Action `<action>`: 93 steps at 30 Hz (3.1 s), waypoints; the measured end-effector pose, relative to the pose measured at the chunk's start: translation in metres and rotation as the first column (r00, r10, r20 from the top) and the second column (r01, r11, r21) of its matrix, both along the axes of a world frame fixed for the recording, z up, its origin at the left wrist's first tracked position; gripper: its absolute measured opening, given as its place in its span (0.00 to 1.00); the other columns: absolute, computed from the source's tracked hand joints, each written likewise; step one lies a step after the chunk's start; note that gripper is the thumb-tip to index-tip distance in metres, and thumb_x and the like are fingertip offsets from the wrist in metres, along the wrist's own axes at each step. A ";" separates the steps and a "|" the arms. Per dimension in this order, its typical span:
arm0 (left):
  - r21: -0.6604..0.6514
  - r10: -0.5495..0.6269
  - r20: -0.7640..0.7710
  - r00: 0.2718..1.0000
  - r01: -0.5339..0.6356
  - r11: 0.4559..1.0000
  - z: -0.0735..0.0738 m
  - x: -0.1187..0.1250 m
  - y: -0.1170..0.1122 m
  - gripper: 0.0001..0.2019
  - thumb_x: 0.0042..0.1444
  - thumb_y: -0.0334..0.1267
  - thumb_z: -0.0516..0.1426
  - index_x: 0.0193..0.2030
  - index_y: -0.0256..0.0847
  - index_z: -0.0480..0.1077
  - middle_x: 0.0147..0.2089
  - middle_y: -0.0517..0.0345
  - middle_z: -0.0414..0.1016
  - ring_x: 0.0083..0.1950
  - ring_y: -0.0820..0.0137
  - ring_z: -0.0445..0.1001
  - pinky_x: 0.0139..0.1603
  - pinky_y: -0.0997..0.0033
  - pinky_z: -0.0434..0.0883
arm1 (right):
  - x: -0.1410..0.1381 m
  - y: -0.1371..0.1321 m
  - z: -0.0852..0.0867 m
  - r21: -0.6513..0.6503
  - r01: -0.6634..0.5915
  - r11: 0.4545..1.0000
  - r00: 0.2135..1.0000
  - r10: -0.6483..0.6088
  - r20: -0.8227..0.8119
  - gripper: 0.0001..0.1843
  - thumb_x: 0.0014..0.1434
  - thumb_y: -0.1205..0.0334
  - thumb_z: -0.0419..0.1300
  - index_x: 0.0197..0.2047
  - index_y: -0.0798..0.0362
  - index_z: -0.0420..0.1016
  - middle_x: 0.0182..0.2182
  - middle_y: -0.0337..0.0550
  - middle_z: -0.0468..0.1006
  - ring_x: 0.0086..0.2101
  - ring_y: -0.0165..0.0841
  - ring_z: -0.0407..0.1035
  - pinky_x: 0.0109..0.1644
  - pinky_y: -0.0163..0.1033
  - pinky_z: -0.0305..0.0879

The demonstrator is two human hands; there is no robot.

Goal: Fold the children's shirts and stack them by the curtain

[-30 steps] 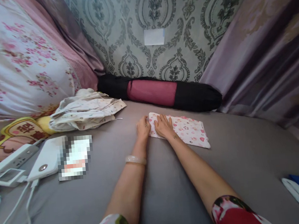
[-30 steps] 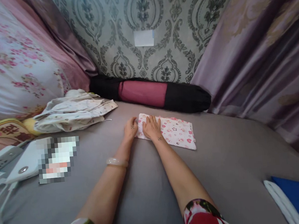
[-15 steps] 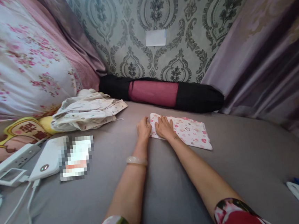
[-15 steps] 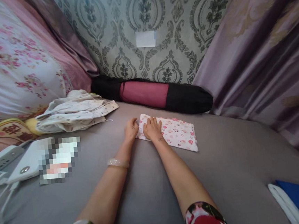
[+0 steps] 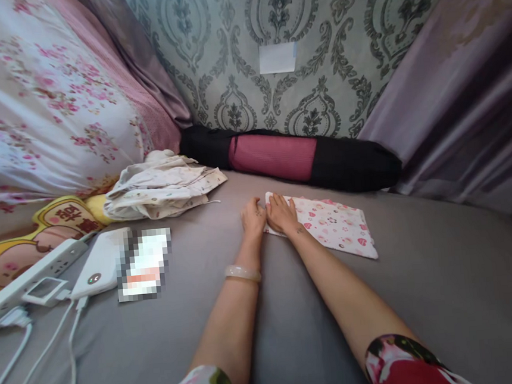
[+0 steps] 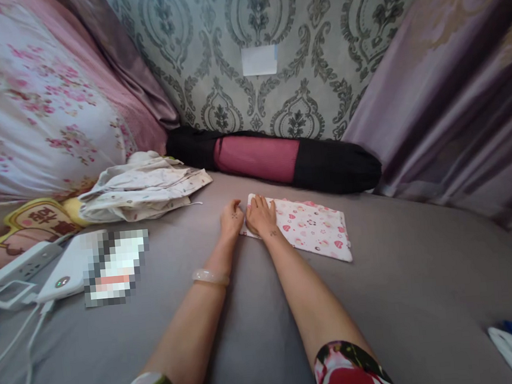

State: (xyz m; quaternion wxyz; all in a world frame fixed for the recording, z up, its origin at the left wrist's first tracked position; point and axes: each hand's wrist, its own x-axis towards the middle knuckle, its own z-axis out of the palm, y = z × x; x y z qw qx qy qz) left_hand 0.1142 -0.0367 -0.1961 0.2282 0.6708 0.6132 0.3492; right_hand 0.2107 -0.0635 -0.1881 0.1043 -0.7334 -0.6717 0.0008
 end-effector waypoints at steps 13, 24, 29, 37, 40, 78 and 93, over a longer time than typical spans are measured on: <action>0.006 0.145 0.168 0.975 -0.148 0.989 0.009 -0.006 -0.002 0.19 0.56 0.27 0.47 0.50 0.38 0.72 0.50 0.50 0.77 0.54 0.65 0.74 0.56 0.67 0.69 | -0.024 -0.001 0.010 -0.046 -0.088 0.995 0.995 0.090 0.038 0.27 0.67 0.62 0.40 0.66 0.60 0.57 0.67 0.56 0.53 0.66 0.43 0.42 0.66 0.55 0.36; 0.022 0.103 0.191 0.976 -0.109 0.994 0.006 -0.004 -0.001 0.19 0.56 0.27 0.46 0.50 0.37 0.72 0.50 0.48 0.77 0.53 0.64 0.74 0.57 0.64 0.68 | -0.020 0.000 0.004 -0.017 -0.100 0.995 0.994 0.100 -0.035 0.26 0.68 0.61 0.40 0.65 0.59 0.58 0.67 0.53 0.53 0.66 0.41 0.42 0.67 0.53 0.38; 0.067 0.054 0.166 0.985 -0.066 0.996 0.005 0.001 -0.001 0.18 0.57 0.27 0.46 0.49 0.37 0.72 0.49 0.49 0.78 0.53 0.65 0.74 0.56 0.67 0.68 | -0.008 -0.001 0.006 0.048 -0.002 0.999 0.987 0.010 -0.161 0.27 0.69 0.60 0.35 0.67 0.57 0.55 0.68 0.49 0.53 0.66 0.35 0.44 0.67 0.47 0.41; 0.184 -0.284 -0.114 0.952 0.301 0.936 -0.006 0.023 -0.010 0.18 0.59 0.27 0.49 0.55 0.38 0.67 0.54 0.48 0.74 0.55 0.66 0.72 0.58 0.67 0.66 | 0.032 -0.033 0.001 0.075 0.098 0.992 0.994 -0.094 -0.058 0.27 0.68 0.58 0.39 0.67 0.56 0.56 0.68 0.51 0.53 0.66 0.42 0.43 0.67 0.57 0.36; 0.178 -0.382 -0.283 0.880 0.440 0.880 -0.006 0.027 -0.017 0.13 0.60 0.29 0.49 0.50 0.37 0.69 0.53 0.45 0.74 0.56 0.64 0.70 0.58 0.64 0.65 | 0.037 -0.037 -0.005 0.063 0.098 0.993 0.995 -0.096 -0.036 0.28 0.69 0.56 0.38 0.67 0.55 0.56 0.68 0.50 0.53 0.66 0.42 0.44 0.66 0.57 0.36; 0.216 -0.390 -0.495 0.777 0.544 0.811 -0.005 0.037 -0.026 0.11 0.63 0.30 0.47 0.48 0.38 0.67 0.50 0.47 0.72 0.55 0.62 0.68 0.60 0.59 0.61 | 0.088 -0.073 -0.006 0.056 0.241 0.969 0.970 -0.239 -0.033 0.28 0.68 0.56 0.39 0.67 0.55 0.56 0.68 0.50 0.52 0.66 0.41 0.43 0.67 0.54 0.37; 0.192 -0.471 -0.480 0.740 0.612 0.767 -0.006 0.038 -0.027 0.14 0.64 0.34 0.47 0.52 0.41 0.67 0.57 0.48 0.70 0.58 0.62 0.67 0.62 0.59 0.61 | 0.107 -0.080 -0.009 0.051 0.482 0.875 0.876 -0.479 -0.062 0.32 0.67 0.55 0.38 0.67 0.66 0.54 0.67 0.57 0.52 0.67 0.44 0.41 0.67 0.56 0.33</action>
